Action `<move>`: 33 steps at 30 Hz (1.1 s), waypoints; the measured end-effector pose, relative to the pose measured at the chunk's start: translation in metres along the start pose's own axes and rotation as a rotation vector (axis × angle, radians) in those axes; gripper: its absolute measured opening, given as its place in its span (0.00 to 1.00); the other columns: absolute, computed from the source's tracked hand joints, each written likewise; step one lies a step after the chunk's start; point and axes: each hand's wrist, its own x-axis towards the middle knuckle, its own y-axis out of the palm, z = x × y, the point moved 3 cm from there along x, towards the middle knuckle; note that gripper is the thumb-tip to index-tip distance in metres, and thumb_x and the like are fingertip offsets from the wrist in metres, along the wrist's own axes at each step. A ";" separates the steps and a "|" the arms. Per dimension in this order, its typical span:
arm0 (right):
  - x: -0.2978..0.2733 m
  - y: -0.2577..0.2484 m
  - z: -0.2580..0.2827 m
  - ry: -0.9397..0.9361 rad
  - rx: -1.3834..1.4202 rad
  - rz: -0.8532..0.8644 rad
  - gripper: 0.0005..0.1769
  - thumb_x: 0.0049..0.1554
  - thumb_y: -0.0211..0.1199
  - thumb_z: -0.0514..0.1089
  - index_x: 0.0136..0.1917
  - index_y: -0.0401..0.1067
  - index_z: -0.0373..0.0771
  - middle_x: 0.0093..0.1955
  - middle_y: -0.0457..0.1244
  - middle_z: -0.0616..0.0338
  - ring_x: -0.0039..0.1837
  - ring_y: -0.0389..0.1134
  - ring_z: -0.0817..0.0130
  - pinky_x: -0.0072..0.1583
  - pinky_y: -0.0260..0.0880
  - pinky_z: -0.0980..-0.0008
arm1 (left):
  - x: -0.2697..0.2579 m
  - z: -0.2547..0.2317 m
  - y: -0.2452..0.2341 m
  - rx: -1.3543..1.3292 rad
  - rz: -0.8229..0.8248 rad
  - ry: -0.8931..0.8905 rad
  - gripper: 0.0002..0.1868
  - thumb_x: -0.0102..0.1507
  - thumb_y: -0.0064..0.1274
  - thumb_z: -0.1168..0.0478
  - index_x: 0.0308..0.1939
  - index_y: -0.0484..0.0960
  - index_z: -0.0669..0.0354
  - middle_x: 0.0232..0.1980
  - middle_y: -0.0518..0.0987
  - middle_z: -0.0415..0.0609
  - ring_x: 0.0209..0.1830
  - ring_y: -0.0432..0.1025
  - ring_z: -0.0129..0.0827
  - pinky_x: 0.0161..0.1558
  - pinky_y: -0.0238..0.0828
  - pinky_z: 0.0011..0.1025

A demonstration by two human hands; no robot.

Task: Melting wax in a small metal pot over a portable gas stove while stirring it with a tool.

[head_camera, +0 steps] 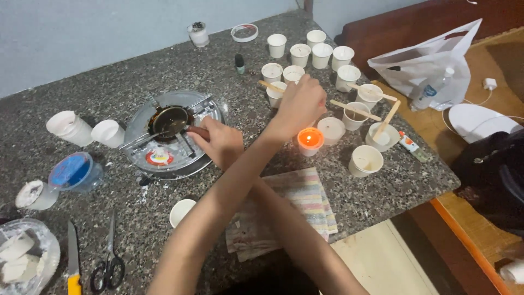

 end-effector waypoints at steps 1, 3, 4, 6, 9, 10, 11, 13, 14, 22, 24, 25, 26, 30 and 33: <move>0.000 -0.001 0.000 0.001 0.000 0.000 0.18 0.57 0.59 0.66 0.43 0.65 0.53 0.36 0.67 0.65 0.39 0.74 0.60 0.45 0.73 0.59 | 0.002 -0.001 0.006 0.000 0.001 0.001 0.04 0.55 0.65 0.59 0.28 0.86 0.53 0.33 0.76 0.45 0.46 0.70 0.40 0.49 0.73 0.48; -0.001 -0.006 0.001 -0.064 0.003 -0.057 0.19 0.57 0.61 0.66 0.42 0.66 0.52 0.34 0.67 0.65 0.36 0.73 0.60 0.43 0.74 0.59 | 0.007 -0.004 0.018 0.038 0.021 -0.009 0.06 0.54 0.67 0.61 0.28 0.84 0.55 0.34 0.74 0.45 0.48 0.68 0.41 0.54 0.68 0.51; -0.001 -0.006 0.000 -0.062 0.004 -0.057 0.19 0.57 0.61 0.66 0.42 0.66 0.52 0.34 0.67 0.65 0.36 0.73 0.60 0.43 0.74 0.59 | 0.009 -0.001 0.026 0.038 0.022 -0.009 0.06 0.54 0.67 0.61 0.28 0.84 0.55 0.34 0.74 0.45 0.48 0.68 0.41 0.54 0.68 0.51; -0.001 -0.007 0.000 -0.066 0.023 -0.042 0.19 0.57 0.60 0.66 0.42 0.66 0.51 0.33 0.66 0.65 0.35 0.73 0.59 0.41 0.73 0.57 | 0.013 0.004 0.043 0.144 0.014 0.012 0.06 0.55 0.67 0.64 0.32 0.84 0.59 0.37 0.75 0.48 0.51 0.67 0.41 0.59 0.63 0.55; -0.002 -0.006 0.000 -0.066 0.033 -0.049 0.19 0.57 0.61 0.65 0.42 0.67 0.50 0.33 0.66 0.65 0.35 0.73 0.60 0.41 0.73 0.58 | 0.012 0.002 0.036 0.153 0.014 -0.010 0.05 0.57 0.65 0.65 0.34 0.84 0.59 0.38 0.76 0.49 0.53 0.68 0.41 0.60 0.63 0.56; -0.002 -0.009 0.001 -0.065 0.034 -0.050 0.19 0.57 0.61 0.65 0.42 0.67 0.50 0.33 0.66 0.65 0.35 0.73 0.60 0.41 0.73 0.58 | 0.014 0.006 0.037 0.154 0.015 -0.009 0.05 0.57 0.65 0.65 0.34 0.84 0.59 0.38 0.76 0.49 0.53 0.68 0.41 0.60 0.63 0.56; -0.002 -0.010 0.001 -0.054 0.040 -0.015 0.19 0.58 0.60 0.65 0.43 0.67 0.50 0.34 0.67 0.64 0.36 0.74 0.58 0.42 0.73 0.58 | 0.015 0.011 0.038 0.178 -0.004 -0.017 0.04 0.57 0.65 0.63 0.33 0.85 0.57 0.38 0.76 0.48 0.51 0.68 0.40 0.58 0.64 0.56; -0.001 -0.010 0.001 -0.041 0.046 0.019 0.19 0.59 0.59 0.65 0.43 0.68 0.50 0.35 0.67 0.62 0.38 0.74 0.57 0.43 0.74 0.57 | 0.015 0.017 0.030 0.203 -0.022 -0.024 0.04 0.57 0.66 0.61 0.32 0.86 0.54 0.37 0.76 0.47 0.50 0.69 0.40 0.57 0.65 0.56; -0.001 -0.007 -0.001 -0.025 0.037 0.050 0.19 0.59 0.57 0.67 0.44 0.67 0.51 0.36 0.67 0.62 0.39 0.74 0.56 0.44 0.74 0.55 | 0.013 0.019 0.020 0.161 -0.038 -0.042 0.03 0.57 0.65 0.62 0.29 0.86 0.53 0.36 0.75 0.46 0.48 0.68 0.40 0.57 0.64 0.55; 0.003 -0.005 -0.004 0.019 0.042 0.201 0.21 0.60 0.52 0.70 0.48 0.65 0.53 0.42 0.68 0.62 0.44 0.75 0.55 0.48 0.74 0.53 | -0.002 0.021 -0.033 -0.078 -0.146 -0.117 0.06 0.57 0.65 0.61 0.25 0.86 0.51 0.32 0.70 0.42 0.46 0.67 0.39 0.59 0.63 0.55; 0.002 -0.007 -0.003 0.009 0.033 0.199 0.20 0.60 0.52 0.69 0.48 0.65 0.52 0.41 0.67 0.62 0.43 0.75 0.56 0.48 0.74 0.54 | -0.005 0.020 -0.038 -0.107 -0.175 -0.160 0.05 0.58 0.66 0.61 0.28 0.86 0.53 0.35 0.71 0.43 0.49 0.67 0.39 0.60 0.62 0.55; 0.002 -0.007 -0.003 0.009 0.033 0.199 0.20 0.60 0.52 0.69 0.48 0.65 0.52 0.41 0.67 0.62 0.43 0.75 0.56 0.48 0.74 0.54 | -0.005 0.021 -0.036 -0.107 -0.175 -0.160 0.05 0.58 0.66 0.61 0.28 0.86 0.53 0.35 0.71 0.43 0.49 0.67 0.39 0.60 0.62 0.55; 0.002 -0.008 -0.002 0.004 0.034 0.189 0.20 0.61 0.52 0.68 0.47 0.65 0.52 0.40 0.67 0.63 0.43 0.75 0.57 0.47 0.74 0.56 | -0.005 0.023 -0.034 -0.104 -0.168 -0.187 0.05 0.58 0.65 0.61 0.28 0.86 0.52 0.36 0.71 0.42 0.50 0.66 0.38 0.60 0.62 0.55; 0.001 -0.010 0.000 0.002 0.051 0.171 0.19 0.61 0.54 0.67 0.47 0.65 0.51 0.39 0.67 0.62 0.41 0.75 0.56 0.47 0.74 0.56 | -0.008 0.033 -0.026 -0.109 -0.136 -0.265 0.06 0.59 0.65 0.59 0.27 0.85 0.50 0.37 0.71 0.41 0.50 0.66 0.37 0.61 0.61 0.55; 0.000 -0.018 0.003 -0.008 0.065 0.185 0.19 0.61 0.54 0.66 0.48 0.65 0.51 0.39 0.66 0.63 0.41 0.75 0.58 0.46 0.74 0.57 | -0.018 0.033 -0.039 -0.276 -0.137 -0.339 0.07 0.61 0.62 0.59 0.28 0.86 0.48 0.38 0.72 0.41 0.51 0.67 0.39 0.59 0.65 0.53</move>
